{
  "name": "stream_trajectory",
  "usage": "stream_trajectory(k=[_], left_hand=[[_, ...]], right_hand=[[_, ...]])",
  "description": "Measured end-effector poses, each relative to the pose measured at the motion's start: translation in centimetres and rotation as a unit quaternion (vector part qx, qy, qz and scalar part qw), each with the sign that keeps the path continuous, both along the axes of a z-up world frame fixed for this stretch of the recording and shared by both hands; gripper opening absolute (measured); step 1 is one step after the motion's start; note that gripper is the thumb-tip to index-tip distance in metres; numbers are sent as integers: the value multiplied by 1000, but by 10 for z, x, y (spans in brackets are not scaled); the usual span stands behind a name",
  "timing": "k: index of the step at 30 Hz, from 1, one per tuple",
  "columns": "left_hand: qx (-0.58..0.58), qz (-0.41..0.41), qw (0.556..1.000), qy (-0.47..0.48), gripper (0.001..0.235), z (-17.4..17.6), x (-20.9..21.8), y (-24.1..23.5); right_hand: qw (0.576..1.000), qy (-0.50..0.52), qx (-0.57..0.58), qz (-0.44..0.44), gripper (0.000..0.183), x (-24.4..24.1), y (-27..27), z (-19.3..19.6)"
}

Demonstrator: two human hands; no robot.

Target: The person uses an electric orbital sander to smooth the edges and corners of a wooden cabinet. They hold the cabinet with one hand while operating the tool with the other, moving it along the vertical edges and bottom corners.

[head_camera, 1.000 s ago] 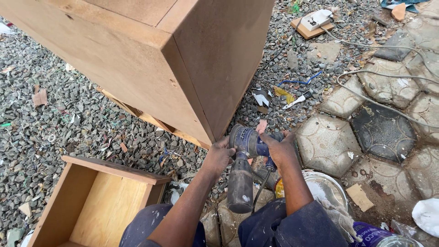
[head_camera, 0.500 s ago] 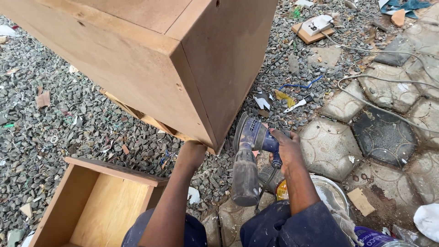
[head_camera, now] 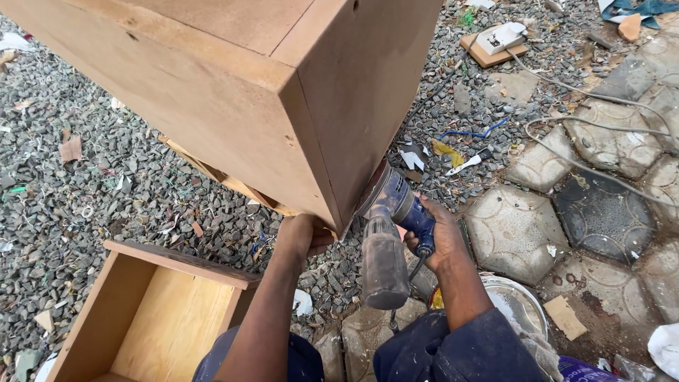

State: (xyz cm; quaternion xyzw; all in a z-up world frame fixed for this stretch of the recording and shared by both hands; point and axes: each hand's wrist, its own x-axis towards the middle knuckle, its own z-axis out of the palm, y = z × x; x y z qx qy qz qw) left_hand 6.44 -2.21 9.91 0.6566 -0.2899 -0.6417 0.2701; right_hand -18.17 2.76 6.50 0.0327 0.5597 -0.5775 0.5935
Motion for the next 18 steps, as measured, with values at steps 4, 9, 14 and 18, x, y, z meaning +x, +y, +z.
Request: stream_trajectory(k=[4, 9, 14, 18], left_hand=[[6, 8, 1000, -14, 31, -14, 1, -7], [27, 24, 999, -19, 33, -9, -2, -9], [33, 43, 998, 13, 36, -14, 1, -13], [57, 156, 978, 125, 43, -34, 1, -23]], right_hand=[[1000, -26, 2, 6, 31, 2, 2, 9], [999, -43, 7, -3, 31, -4, 5, -7], [1000, -4, 2, -10, 24, 0, 7, -14], [1000, 4, 0, -24, 24, 10, 11, -15]])
